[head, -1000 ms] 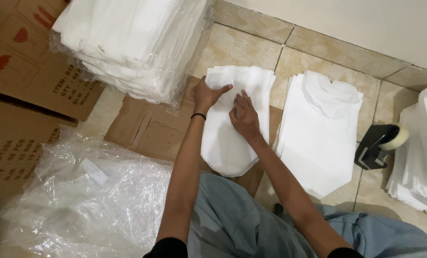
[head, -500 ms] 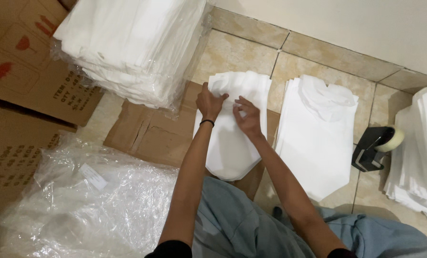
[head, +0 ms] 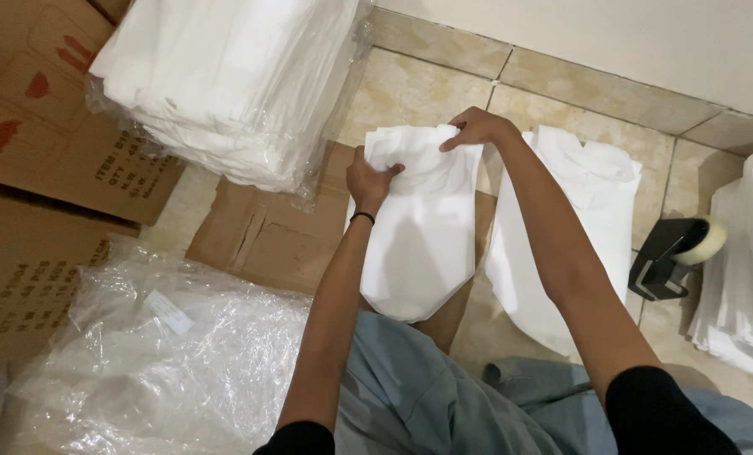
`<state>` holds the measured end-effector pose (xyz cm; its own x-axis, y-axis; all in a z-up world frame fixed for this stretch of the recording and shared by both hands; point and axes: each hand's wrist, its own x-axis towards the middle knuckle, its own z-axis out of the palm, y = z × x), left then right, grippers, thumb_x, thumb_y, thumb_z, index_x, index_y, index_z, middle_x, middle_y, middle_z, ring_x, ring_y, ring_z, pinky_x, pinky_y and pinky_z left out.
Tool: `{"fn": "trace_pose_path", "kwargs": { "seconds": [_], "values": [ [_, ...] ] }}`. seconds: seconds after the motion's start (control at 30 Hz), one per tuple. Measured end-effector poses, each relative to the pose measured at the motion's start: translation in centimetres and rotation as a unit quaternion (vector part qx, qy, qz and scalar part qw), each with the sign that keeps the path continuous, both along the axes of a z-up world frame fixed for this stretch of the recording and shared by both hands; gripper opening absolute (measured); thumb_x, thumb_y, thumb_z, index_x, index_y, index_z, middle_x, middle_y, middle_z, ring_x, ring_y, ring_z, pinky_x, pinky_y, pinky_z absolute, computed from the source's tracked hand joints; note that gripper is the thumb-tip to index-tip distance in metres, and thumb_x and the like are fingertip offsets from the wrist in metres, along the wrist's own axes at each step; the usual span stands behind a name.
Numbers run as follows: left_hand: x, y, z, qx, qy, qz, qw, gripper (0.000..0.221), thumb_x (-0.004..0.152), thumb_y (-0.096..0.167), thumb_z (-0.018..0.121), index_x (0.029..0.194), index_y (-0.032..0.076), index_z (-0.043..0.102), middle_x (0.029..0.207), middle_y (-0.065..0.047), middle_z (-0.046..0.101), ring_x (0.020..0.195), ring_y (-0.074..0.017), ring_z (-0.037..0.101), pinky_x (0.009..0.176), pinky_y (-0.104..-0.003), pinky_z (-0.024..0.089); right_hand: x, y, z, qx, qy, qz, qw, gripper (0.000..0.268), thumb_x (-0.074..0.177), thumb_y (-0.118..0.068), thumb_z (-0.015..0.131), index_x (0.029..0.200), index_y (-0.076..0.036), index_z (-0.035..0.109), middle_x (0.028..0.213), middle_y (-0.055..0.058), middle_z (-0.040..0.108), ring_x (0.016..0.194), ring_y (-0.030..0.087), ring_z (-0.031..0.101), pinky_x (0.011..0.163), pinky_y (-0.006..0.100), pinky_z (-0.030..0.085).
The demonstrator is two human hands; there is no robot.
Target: The person folds white plastic bags by hand and stacks them together.
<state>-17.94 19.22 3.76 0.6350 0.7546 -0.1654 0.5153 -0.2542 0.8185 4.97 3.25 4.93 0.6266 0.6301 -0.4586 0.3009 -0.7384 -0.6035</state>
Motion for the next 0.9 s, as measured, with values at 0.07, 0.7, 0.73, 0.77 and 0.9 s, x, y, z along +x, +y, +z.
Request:
{"fn": "trace_pose_path", "kwargs": {
  "seconds": [0.07, 0.7, 0.73, 0.77, 0.9],
  "values": [
    [0.1, 0.3, -0.3, -0.001, -0.022, -0.006, 1.000, 0.065, 0.061, 0.036, 0.094, 0.105, 0.008, 0.055, 0.096, -0.021, 0.070, 0.101, -0.0454, 0.068, 0.087, -0.052, 0.055, 1.6, 0.4, -1.8, -0.077, -0.010, 0.045, 0.996, 0.066, 0.057, -0.045, 0.095, 0.110, -0.010, 0.075, 0.110, 0.018, 0.071, 0.104, 0.035, 0.066, 0.090, 0.044, 0.051],
    [-5.0, -5.5, 16.8, -0.163, -0.046, -0.260, 0.950, 0.109, 0.054, 0.030, 0.099, 0.143, 0.000, 0.044, 0.141, -0.026, 0.054, 0.135, -0.0439, 0.046, 0.111, -0.051, 0.041, -11.2, -12.5, 18.5, -0.011, 0.053, 0.089, 0.995, 0.057, 0.058, -0.033, 0.097, 0.107, -0.013, 0.074, 0.097, 0.012, 0.074, 0.088, 0.029, 0.069, 0.074, 0.037, 0.055],
    [-4.1, -5.9, 16.3, -0.144, -0.061, -0.268, 0.951, 0.118, 0.048, 0.036, 0.098, 0.143, 0.002, 0.036, 0.141, -0.018, 0.050, 0.134, -0.0342, 0.047, 0.110, -0.045, 0.043, -12.3, -13.5, 21.1, -0.041, 0.052, 0.081, 0.994, 0.050, 0.065, -0.026, 0.089, 0.108, -0.008, 0.073, 0.104, 0.010, 0.074, 0.093, 0.026, 0.070, 0.075, 0.035, 0.056],
    [-3.1, -6.3, 15.8, -0.125, -0.076, -0.276, 0.950, 0.128, 0.042, 0.041, 0.096, 0.143, 0.004, 0.027, 0.142, -0.011, 0.047, 0.133, -0.0245, 0.047, 0.109, -0.039, 0.044, -13.3, -14.6, 23.8, -0.070, 0.051, 0.074, 0.993, 0.042, 0.071, -0.018, 0.083, 0.109, -0.003, 0.071, 0.111, 0.007, 0.073, 0.098, 0.022, 0.070, 0.077, 0.032, 0.058],
    [0.2, -10.1, 20.8, 0.025, -0.243, -0.295, 0.924, 0.109, 0.047, 0.039, 0.103, 0.132, 0.016, 0.039, 0.135, -0.010, 0.052, 0.125, -0.0276, 0.051, 0.099, -0.040, 0.048, -11.5, -20.1, 28.9, -0.043, -0.028, 0.065, 0.997, 0.029, 0.079, -0.016, 0.080, 0.104, -0.005, 0.069, 0.100, 0.006, 0.070, 0.078, 0.019, 0.064, 0.061, 0.024, 0.048]
  ]
}}
